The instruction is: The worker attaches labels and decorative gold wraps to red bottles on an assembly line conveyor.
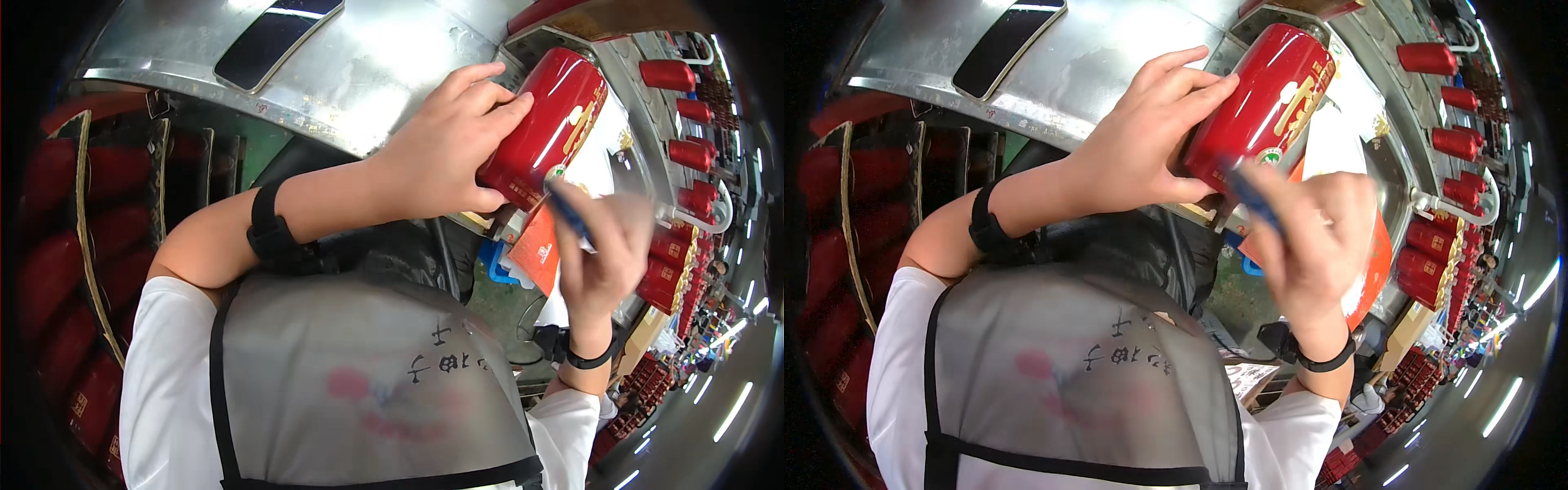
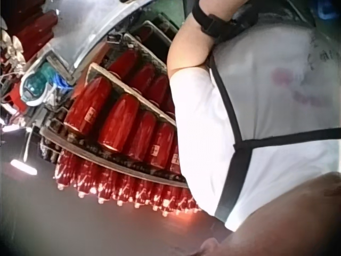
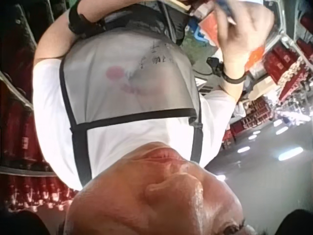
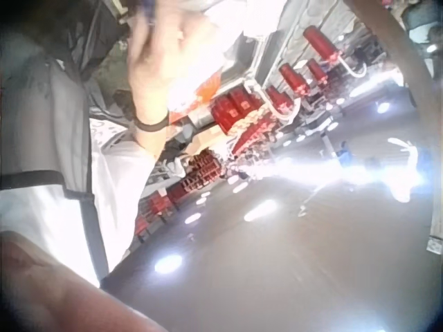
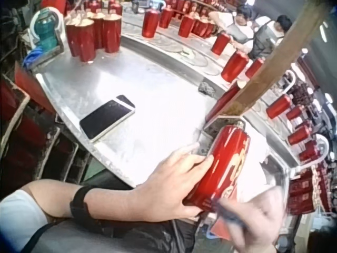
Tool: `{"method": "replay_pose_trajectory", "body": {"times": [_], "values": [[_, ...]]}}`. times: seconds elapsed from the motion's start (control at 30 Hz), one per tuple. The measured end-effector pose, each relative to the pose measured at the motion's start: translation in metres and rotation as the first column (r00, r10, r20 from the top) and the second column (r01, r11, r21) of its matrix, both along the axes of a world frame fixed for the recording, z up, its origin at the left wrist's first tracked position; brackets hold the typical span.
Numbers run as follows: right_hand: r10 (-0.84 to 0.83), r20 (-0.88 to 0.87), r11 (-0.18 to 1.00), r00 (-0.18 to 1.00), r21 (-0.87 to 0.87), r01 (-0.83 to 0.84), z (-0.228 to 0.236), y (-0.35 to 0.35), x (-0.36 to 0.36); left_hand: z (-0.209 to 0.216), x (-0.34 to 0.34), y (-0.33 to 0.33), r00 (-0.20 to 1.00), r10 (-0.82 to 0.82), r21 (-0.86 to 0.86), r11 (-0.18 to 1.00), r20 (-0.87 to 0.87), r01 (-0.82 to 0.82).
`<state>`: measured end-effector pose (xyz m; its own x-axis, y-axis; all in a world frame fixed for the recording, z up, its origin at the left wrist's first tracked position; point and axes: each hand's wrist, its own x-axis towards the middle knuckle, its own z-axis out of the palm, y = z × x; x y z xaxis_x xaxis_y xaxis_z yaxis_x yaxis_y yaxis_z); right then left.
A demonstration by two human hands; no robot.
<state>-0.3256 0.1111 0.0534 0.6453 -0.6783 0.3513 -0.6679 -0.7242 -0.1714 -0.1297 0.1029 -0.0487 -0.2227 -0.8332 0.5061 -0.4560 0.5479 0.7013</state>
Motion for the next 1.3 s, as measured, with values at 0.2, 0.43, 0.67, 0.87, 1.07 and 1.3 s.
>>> {"method": "replay_pose_trajectory", "body": {"times": [0.2, 0.43, 0.67, 0.87, 1.07, 1.3], "values": [[0.054, 0.003, 0.948, 0.999, 0.314, -0.053, -0.006, -0.01, 0.002, -0.005, 0.001, -0.001, 0.999, -0.015, -0.004, 1.0, -0.03, 0.014], [0.038, 0.139, 0.999, 0.99, -0.026, -0.034, -0.002, -0.095, -0.039, 0.002, 0.005, -0.011, 0.996, -0.077, 0.083, 0.994, 0.048, 0.073], [0.136, 0.035, 0.974, 0.99, 0.179, -0.14, 0.027, -0.108, -0.002, 0.011, 0.003, -0.003, 0.994, -0.105, 0.165, 0.982, 0.041, 0.097], [0.015, 0.095, 0.943, 0.995, -0.332, 0.017, 0.012, -0.131, -0.044, 0.01, 0.012, -0.012, 0.976, -0.215, 0.235, 0.95, 0.024, 0.203], [0.226, 0.439, 0.929, 0.87, 0.172, -0.328, -0.042, -0.015, -0.01, 0.008, 0.022, -0.024, 0.961, -0.27, 0.35, 0.908, 0.064, 0.232], [-0.023, 0.332, 0.963, 0.943, -0.247, 0.111, -0.058, -0.058, -0.031, -0.007, 0.028, -0.029, 0.956, -0.274, 0.355, 0.908, 0.1, 0.223]]}}
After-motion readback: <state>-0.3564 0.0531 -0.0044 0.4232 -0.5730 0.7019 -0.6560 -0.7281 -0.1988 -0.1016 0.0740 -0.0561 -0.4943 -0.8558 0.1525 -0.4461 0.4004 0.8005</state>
